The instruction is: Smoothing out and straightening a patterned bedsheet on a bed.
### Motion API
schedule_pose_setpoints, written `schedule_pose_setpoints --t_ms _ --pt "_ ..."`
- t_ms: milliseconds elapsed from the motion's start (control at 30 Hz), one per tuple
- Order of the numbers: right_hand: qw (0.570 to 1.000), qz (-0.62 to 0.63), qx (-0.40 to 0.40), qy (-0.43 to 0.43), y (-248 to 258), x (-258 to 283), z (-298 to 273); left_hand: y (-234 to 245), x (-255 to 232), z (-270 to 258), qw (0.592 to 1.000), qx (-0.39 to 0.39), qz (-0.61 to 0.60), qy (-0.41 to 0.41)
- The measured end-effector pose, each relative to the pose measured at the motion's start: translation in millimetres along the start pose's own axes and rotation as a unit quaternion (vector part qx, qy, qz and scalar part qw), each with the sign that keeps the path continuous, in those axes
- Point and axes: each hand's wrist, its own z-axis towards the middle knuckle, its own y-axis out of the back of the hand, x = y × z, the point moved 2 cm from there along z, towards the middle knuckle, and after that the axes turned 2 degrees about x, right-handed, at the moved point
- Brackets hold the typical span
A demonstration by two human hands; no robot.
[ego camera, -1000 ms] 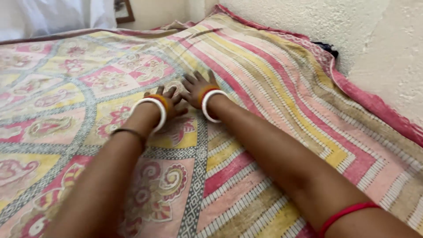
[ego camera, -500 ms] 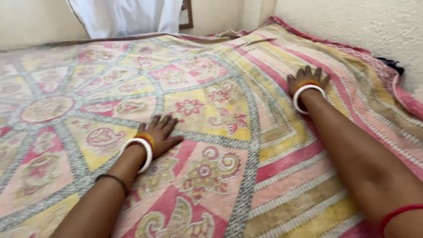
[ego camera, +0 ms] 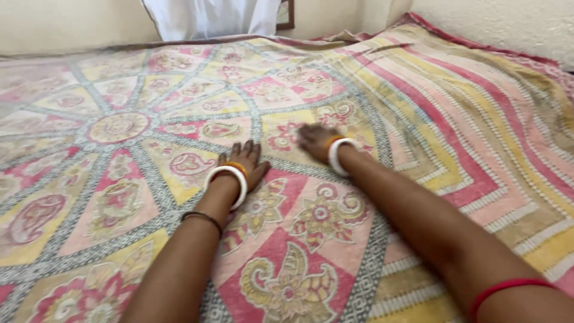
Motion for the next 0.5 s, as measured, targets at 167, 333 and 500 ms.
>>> schedule_pose_setpoints --t_ms 167,333,500 --pt "0.993 -0.021 0.010 -0.115 -40.0 -116.6 -10.3 2.8 0.5 1.9 1.000 -0.005 -0.011 -0.008" --pt "0.977 -0.143 0.044 -0.154 6.8 -44.4 -15.7 5.0 11.8 -8.5 1.000 -0.003 -0.010 -0.023" --pt "0.978 -0.190 -0.046 0.075 48.9 166.2 30.6 27.4 78.3 -57.9 0.995 0.003 0.097 -0.011"
